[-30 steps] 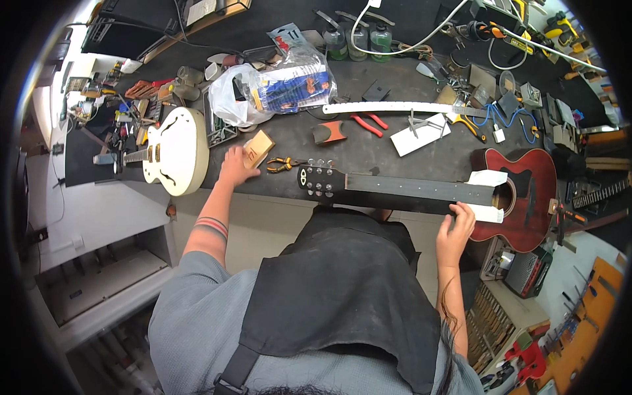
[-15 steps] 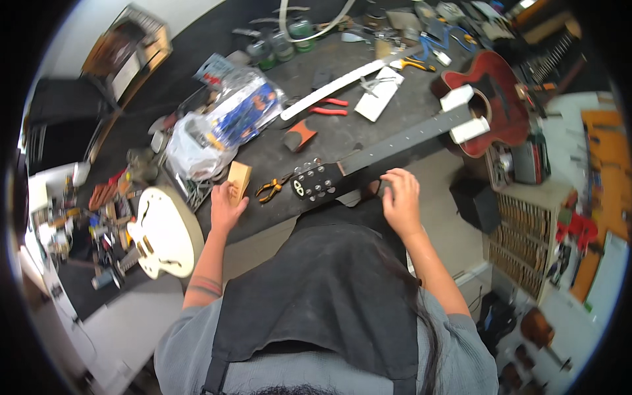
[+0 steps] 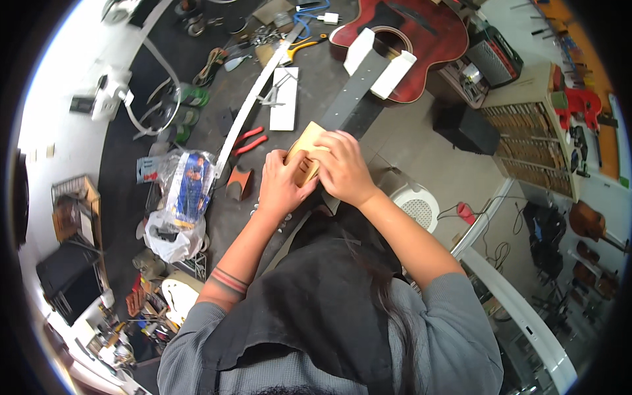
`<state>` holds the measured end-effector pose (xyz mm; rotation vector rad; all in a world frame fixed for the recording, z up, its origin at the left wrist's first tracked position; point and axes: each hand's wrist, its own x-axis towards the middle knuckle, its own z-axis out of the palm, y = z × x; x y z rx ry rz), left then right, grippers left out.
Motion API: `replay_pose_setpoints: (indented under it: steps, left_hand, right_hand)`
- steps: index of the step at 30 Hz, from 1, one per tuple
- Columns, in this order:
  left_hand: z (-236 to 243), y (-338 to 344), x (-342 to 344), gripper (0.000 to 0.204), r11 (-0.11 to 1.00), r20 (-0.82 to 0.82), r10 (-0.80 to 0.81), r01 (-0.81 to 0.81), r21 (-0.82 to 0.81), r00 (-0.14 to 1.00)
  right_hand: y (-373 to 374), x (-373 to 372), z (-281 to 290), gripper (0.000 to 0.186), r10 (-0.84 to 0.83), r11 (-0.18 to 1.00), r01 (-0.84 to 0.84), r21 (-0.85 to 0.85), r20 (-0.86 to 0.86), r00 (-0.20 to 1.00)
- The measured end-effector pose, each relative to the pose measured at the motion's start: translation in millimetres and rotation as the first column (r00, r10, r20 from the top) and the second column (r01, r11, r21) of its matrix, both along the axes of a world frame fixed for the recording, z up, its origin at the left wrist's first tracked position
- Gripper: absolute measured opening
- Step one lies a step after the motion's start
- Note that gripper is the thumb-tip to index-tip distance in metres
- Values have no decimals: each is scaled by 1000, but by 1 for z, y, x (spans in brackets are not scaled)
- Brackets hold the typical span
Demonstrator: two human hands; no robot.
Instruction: The person sands the fretboard of a guitar neck using a sanding block. They repeatedly rub the block along the length of the neck, flip the neck to sand the edges, and inspect the surface between sanding passes. The person also uses a small metal tool to check the fretboard surface.
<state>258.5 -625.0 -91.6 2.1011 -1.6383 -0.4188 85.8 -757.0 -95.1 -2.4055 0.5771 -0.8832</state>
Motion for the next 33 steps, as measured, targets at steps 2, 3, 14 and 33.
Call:
replay_pose_setpoints:
  steps: [2,3,14,33]
  left_hand:
    - [-14,-14,-3,71,999,57,-1,-1,34,998]
    - [-19,-16,-2,71,999,78,-20,18,27,997]
    - [-26,-39,-2,73,993,116,-85,75,86,990]
    - [-30,62,33,71,981,42,-196,196,2,980]
  right_hand:
    - [-23,23,-10,31,49,997,-48,-57,21,999]
    - [-30,33,-14,27,84,995,-83,-53,14,996]
    - [-46,58,-50,26,178,980,-183,79,69,982]
    - [89,92,-49,18,-37,982,22,188,74,997]
